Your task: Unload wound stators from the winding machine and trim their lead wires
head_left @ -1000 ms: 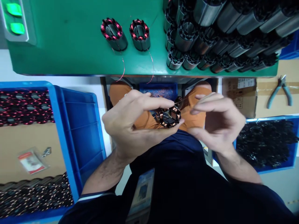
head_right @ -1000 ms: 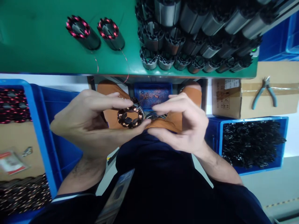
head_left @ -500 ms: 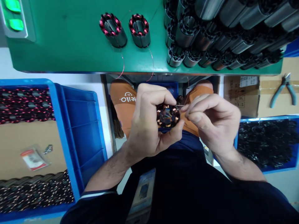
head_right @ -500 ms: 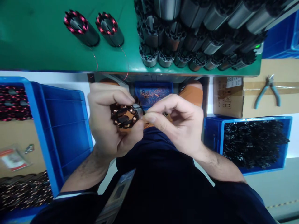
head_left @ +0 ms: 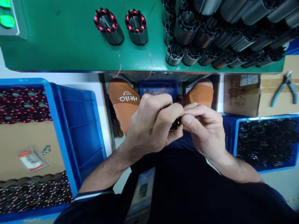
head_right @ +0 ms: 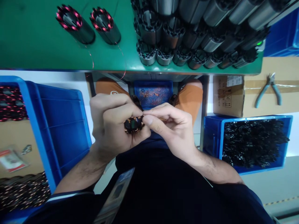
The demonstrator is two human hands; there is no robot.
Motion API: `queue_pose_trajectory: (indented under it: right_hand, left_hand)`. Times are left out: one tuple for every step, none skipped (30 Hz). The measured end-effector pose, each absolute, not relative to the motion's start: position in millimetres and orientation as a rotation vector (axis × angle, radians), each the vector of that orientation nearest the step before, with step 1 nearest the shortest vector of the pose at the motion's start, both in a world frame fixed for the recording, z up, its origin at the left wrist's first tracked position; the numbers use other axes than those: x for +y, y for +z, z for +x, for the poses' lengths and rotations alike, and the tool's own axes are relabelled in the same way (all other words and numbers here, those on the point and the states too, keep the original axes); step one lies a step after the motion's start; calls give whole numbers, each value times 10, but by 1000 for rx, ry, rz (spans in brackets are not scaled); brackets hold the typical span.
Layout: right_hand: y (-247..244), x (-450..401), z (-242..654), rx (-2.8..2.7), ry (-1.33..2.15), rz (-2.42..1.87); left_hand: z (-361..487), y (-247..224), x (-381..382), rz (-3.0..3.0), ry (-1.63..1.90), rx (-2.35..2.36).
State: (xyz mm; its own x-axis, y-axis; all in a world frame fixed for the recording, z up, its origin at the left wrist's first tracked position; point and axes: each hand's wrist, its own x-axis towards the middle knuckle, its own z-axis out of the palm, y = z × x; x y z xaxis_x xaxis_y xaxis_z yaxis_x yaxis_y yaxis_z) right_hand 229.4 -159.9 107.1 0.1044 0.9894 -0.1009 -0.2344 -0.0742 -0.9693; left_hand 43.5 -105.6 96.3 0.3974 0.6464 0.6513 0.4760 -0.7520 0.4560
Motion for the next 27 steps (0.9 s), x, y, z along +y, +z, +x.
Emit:
queue_pose_trajectory:
  right_hand:
    - [1070, -1572, 2332, -949, 1290, -1117]
    - [1073, -1538, 2376, -997, 1294, -1076]
    - [1083, -1499, 2427, -1058, 1295, -1041]
    - [1104, -1455, 2482, -1133, 1292, -1024]
    - [1140, -1410, 2543, -1223, 1286, -1029]
    - [1192, -1365, 2606, -1325, 1268, -1046]
    - [1260, -1323, 2670, -1443, 1227, -1058]
    - [1339, -1287, 2733, -1570, 1166, -1076]
    - [1425, -1257, 2793, -1698, 1085, -1093]
    - [1510, -1236, 2846, -1831, 998, -1105]
    - [1584, -1222, 2892, -1959, 922, -1113]
    - [1640, -1216, 2928, -2066, 884, -1131]
    - [1671, -1217, 2956, -2127, 891, -1149]
    - [1674, -1223, 2974, -2126, 952, -1168]
    - [1650, -1234, 2986, -2060, 1063, -1183]
    - [1602, -1249, 2992, -1933, 1208, -1210]
    - [1540, -1264, 2994, -1766, 1364, -1237]
    - [1473, -1280, 2993, -1594, 1519, -1255]
    - [1411, -1293, 2989, -1438, 1662, -1260]
    - [1363, -1302, 2983, -1316, 1787, -1267]
    - [1334, -1304, 2974, -1243, 1870, -1268]
    - [1327, -1298, 2962, -1228, 1906, -1270]
    - [1341, -1281, 2949, -1277, 1883, -1271]
    - [1373, -1255, 2936, -1376, 1801, -1278]
    - [1419, -1219, 2926, -1493, 1673, -1295]
    - [1474, -1174, 2923, -1600, 1521, -1323]
    - [1534, -1124, 2929, -1669, 1372, -1367]
  left_hand:
    - [431, 979, -1064, 2438, 1271, 1000]
    - [425, 999, -1073, 2410, 1257, 998]
    - [420, 1026, -1082, 2378, 1242, 987]
    - [413, 1059, -1091, 2346, 1226, 972]
    - [407, 1096, -1098, 2314, 1209, 964]
    - [400, 1134, -1101, 2279, 1186, 960]
    - [392, 1168, -1098, 2229, 1156, 958]
    - [382, 1192, -1088, 2154, 1107, 956]
    - [371, 1200, -1071, 2046, 1032, 946]
    - [358, 1186, -1049, 1902, 936, 918]
    - [343, 1150, -1026, 1733, 809, 857]
    - [327, 1092, -1008, 1553, 658, 780]
    - [311, 1018, -1000, 1385, 520, 706]
    - [298, 937, -1007, 1260, 444, 670]
    - [290, 859, -1032, 1219, 445, 690]
    - [287, 793, -1072, 1283, 541, 766]
    - [292, 746, -1123, 1441, 699, 879]
    - [304, 722, -1179, 1662, 891, 996]
    - [322, 722, -1230, 1905, 1050, 1079]
    - [343, 743, -1270, 2130, 1149, 1113]
    - [365, 781, -1294, 2300, 1198, 1092]
    - [383, 829, -1299, 2390, 1214, 1055]
    - [396, 881, -1286, 2409, 1213, 1017]
    - [401, 934, -1258, 2372, 1203, 987]
    - [396, 984, -1220, 2289, 1157, 975]
    - [382, 1028, -1175, 2170, 1071, 960]
    - [360, 1066, -1128, 2021, 940, 915]
